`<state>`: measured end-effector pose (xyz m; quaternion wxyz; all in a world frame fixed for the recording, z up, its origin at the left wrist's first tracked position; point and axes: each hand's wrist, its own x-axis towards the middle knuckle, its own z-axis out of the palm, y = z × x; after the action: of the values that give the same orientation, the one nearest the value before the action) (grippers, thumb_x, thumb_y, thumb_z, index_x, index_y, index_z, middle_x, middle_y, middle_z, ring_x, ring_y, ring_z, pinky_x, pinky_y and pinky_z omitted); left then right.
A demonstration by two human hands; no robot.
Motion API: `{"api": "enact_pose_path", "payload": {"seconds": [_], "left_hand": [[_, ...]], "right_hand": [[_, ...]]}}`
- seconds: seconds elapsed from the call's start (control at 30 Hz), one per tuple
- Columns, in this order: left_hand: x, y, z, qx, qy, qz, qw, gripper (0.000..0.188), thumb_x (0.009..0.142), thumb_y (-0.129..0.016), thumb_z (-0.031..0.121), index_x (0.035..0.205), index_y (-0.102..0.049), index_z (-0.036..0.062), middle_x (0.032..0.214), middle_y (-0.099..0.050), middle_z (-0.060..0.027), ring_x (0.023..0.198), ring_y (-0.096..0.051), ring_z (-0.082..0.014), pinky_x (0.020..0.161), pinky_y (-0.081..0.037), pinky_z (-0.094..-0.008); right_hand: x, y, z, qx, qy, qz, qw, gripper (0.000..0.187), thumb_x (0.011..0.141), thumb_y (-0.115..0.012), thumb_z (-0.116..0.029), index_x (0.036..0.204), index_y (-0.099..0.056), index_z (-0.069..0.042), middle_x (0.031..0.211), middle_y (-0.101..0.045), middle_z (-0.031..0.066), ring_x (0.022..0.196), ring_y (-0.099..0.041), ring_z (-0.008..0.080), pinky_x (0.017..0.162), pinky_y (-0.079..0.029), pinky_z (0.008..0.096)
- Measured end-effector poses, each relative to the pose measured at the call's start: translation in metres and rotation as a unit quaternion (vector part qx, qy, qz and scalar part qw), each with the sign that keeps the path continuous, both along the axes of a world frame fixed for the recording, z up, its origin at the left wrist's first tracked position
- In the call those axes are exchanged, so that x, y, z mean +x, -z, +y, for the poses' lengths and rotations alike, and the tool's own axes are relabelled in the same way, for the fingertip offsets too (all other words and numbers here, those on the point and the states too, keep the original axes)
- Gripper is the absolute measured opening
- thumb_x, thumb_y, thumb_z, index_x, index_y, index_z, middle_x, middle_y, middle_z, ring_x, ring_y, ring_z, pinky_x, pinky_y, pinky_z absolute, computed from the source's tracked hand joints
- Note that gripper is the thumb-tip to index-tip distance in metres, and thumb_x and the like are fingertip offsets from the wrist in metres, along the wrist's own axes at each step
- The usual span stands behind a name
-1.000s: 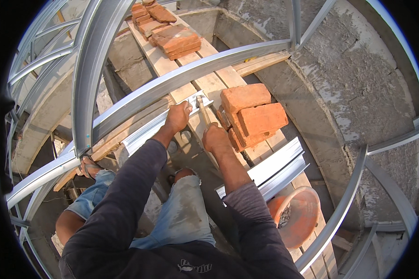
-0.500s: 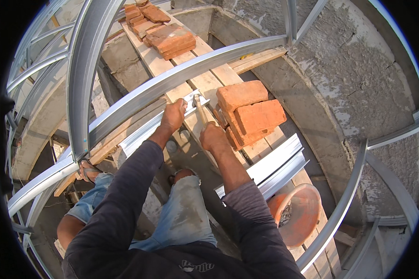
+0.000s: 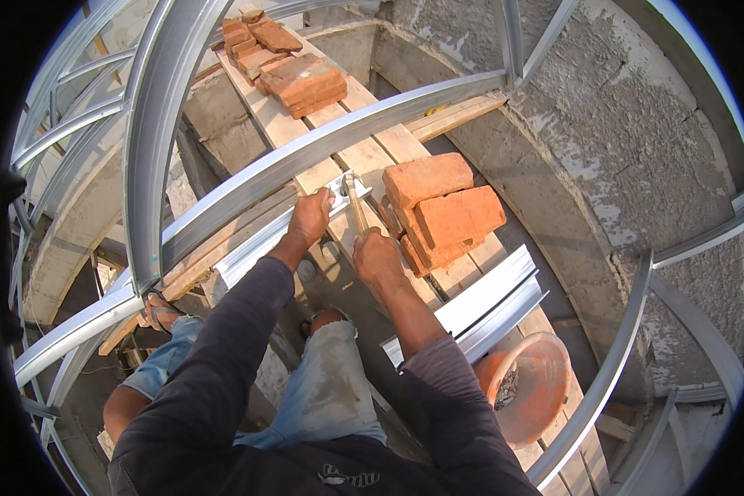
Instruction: The person positions and secures metal frame sections onto a roof structure using a hammer and nails. They align the metal pieces, place nails, and hammer them into place to fasten the frame components.
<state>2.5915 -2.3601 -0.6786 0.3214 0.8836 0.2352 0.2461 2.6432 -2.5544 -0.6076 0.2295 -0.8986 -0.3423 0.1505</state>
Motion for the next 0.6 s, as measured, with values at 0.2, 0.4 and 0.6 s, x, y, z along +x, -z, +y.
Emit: {"api": "enact_pose_path", "payload": {"seconds": [0.2, 0.4, 0.6], "left_hand": [[0.000, 0.001, 0.000, -0.003, 0.003, -0.022, 1.000, 0.014, 0.100, -0.063, 0.016, 0.099, -0.064, 0.0017, 0.085, -0.069, -0.0272, 0.086, -0.068, -0.0485, 0.073, -0.053, -0.0504], [-0.004, -0.003, -0.005, -0.001, 0.003, -0.003, 1.000, 0.016, 0.102, -0.062, 0.018, 0.103, -0.065, 0.0028, 0.087, -0.069, -0.0283, 0.088, -0.067, -0.0492, 0.077, -0.053, -0.0535], [-0.002, -0.005, -0.004, -0.010, -0.004, 0.000, 1.000, 0.021, 0.101, -0.062, 0.021, 0.098, -0.063, 0.0003, 0.089, -0.067, -0.0298, 0.089, -0.065, -0.0507, 0.074, -0.051, -0.0545]], "right_hand": [[-0.039, -0.066, -0.010, 0.372, -0.005, -0.080, 0.925, 0.029, 0.105, -0.058, -0.024, 0.111, -0.052, 0.004, 0.090, -0.071, 0.0282, 0.080, -0.070, 0.0493, 0.070, -0.053, 0.0573], [-0.037, -0.082, -0.007, -0.050, -0.019, 0.013, 0.998, 0.032, 0.105, -0.057, -0.026, 0.108, -0.052, 0.005, 0.090, -0.071, 0.0333, 0.086, -0.072, 0.0488, 0.073, -0.057, 0.0563], [-0.042, -0.080, -0.017, 0.374, -0.022, -0.063, 0.925, 0.032, 0.105, -0.058, -0.025, 0.106, -0.052, 0.006, 0.086, -0.069, 0.0344, 0.084, -0.071, 0.0508, 0.070, -0.057, 0.0563]]}}
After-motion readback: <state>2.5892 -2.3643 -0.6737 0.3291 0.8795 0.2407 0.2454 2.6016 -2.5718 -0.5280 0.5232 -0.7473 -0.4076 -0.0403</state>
